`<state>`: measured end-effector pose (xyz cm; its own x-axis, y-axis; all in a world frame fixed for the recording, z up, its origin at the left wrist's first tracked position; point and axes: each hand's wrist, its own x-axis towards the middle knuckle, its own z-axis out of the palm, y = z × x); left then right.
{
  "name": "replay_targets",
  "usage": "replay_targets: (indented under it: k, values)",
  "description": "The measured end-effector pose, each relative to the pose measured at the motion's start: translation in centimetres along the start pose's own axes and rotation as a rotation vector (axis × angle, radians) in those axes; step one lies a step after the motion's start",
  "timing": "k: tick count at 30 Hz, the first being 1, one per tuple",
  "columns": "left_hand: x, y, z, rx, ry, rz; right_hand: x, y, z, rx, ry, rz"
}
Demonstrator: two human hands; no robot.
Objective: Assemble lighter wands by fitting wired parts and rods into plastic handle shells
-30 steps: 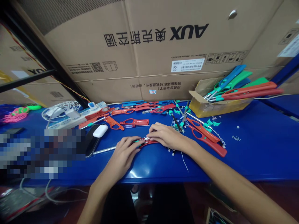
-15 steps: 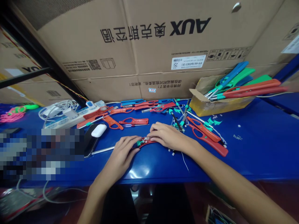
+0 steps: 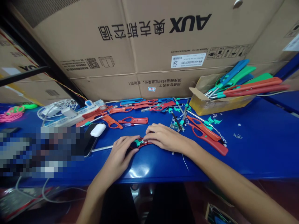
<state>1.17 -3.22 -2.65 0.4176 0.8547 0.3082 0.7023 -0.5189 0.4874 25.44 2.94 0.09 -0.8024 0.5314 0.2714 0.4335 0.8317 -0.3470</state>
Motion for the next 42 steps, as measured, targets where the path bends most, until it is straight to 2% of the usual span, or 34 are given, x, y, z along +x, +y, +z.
replay_targets:
  k: [22,31,39,42]
  values:
    - [0.1,0.1,-0.3,-0.033,-0.029,-0.001,0.1,-0.2,-0.5,0.058,-0.047,-0.014]
    - [0.2,0.1,-0.4,-0.031,-0.019,0.010,0.0,-0.7,0.3,-0.081,-0.038,0.018]
    - [0.2,-0.1,-0.2,-0.027,-0.018,0.003,0.4,-1.4,0.6,-0.253,-0.006,0.136]
    - [0.2,-0.2,-0.1,-0.016,-0.010,0.003,0.3,-1.2,0.6,-0.316,-0.001,0.120]
